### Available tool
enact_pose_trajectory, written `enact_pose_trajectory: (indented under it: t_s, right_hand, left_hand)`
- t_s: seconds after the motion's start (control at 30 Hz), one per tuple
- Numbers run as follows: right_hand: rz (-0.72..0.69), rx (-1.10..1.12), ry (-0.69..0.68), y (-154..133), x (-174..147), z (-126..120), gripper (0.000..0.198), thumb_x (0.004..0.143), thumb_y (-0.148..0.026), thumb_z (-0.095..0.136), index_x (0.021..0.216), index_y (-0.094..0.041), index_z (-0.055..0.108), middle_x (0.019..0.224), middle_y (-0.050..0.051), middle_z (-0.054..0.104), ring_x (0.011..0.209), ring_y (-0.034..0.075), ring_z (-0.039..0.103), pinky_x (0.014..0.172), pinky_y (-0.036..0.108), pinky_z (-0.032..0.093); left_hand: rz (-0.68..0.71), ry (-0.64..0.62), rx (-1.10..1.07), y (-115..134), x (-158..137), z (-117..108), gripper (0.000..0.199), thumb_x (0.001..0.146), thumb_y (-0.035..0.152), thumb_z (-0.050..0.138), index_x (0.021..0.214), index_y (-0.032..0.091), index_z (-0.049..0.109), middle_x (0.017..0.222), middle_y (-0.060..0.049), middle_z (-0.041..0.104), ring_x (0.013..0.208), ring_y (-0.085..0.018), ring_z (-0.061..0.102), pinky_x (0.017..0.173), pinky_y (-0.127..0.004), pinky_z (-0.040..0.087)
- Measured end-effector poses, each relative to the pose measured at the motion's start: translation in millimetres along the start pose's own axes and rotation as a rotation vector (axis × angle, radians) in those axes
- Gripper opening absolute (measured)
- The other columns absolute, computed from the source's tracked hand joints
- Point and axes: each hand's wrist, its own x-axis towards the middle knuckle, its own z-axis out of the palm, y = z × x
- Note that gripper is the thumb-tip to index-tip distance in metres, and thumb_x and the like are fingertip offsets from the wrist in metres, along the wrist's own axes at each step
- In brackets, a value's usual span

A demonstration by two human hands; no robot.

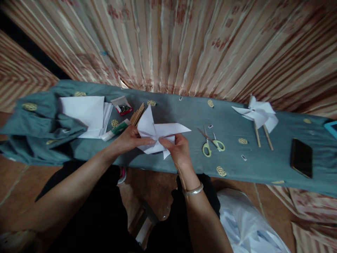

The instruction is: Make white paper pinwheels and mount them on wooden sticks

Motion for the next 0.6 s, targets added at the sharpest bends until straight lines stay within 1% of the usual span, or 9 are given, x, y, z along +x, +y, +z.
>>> enact_pose_trajectory:
  t_s: [0.07, 0.23, 0.3, 0.43, 0.6]
  right_hand:
    - [-0.006, -0.014, -0.005, -0.1, -0.6, -0.1, 0.029, 0.052, -0.024, 0.083, 0.077, -0.021, 0.07, 0.072, -0.002, 0.073, 0.064, 0.017, 0.064, 0.067, 0.032, 0.052]
    - [-0.053, -0.128, 0.018, 3.2, 0.0, -0.6, 0.029, 0.054, -0.027, 0.082, 0.08, -0.021, 0.07, 0.074, -0.001, 0.074, 0.066, 0.018, 0.065, 0.068, 0.033, 0.052]
    - [-0.061, -0.136, 0.025, 3.9, 0.4, -0.6, 0.029, 0.054, -0.028, 0.082, 0.08, -0.021, 0.07, 0.075, -0.001, 0.074, 0.067, 0.018, 0.065, 0.068, 0.034, 0.053]
    - [-0.062, -0.121, 0.007, 2.5, -0.1, -0.3, 0.028, 0.056, -0.026, 0.082, 0.081, -0.021, 0.071, 0.076, -0.001, 0.074, 0.067, 0.017, 0.066, 0.069, 0.033, 0.053]
    - [-0.08, -0.145, -0.011, 2.4, -0.7, -1.9, 0.027, 0.056, -0.025, 0.083, 0.08, -0.021, 0.072, 0.077, -0.001, 0.075, 0.069, 0.018, 0.066, 0.069, 0.033, 0.053]
  left_hand:
    - [-0.002, -0.013, -0.041, 3.1, -1.3, 4.5, 0.031, 0.06, 0.034, 0.082, 0.083, 0.014, 0.075, 0.083, -0.007, 0.077, 0.078, -0.023, 0.07, 0.074, -0.034, 0.057]
    - [0.013, 0.145, -0.081, 6.0, -3.4, 17.1, 0.032, 0.056, 0.027, 0.083, 0.084, 0.016, 0.074, 0.082, -0.005, 0.077, 0.082, -0.024, 0.07, 0.076, -0.033, 0.058]
    - [0.003, 0.172, -0.106, 5.3, -3.6, 19.8, 0.034, 0.055, 0.027, 0.083, 0.086, 0.016, 0.073, 0.083, -0.006, 0.076, 0.082, -0.024, 0.069, 0.077, -0.034, 0.058]
    - [-0.014, 0.188, -0.135, 4.7, -3.8, 21.2, 0.036, 0.056, 0.027, 0.083, 0.088, 0.016, 0.071, 0.085, -0.006, 0.076, 0.085, -0.025, 0.069, 0.079, -0.036, 0.057]
    - [-0.034, 0.251, -0.053, 5.1, -4.7, 18.7, 0.043, 0.056, 0.026, 0.084, 0.094, 0.016, 0.069, 0.08, -0.006, 0.073, 0.089, -0.027, 0.067, 0.08, -0.037, 0.056]
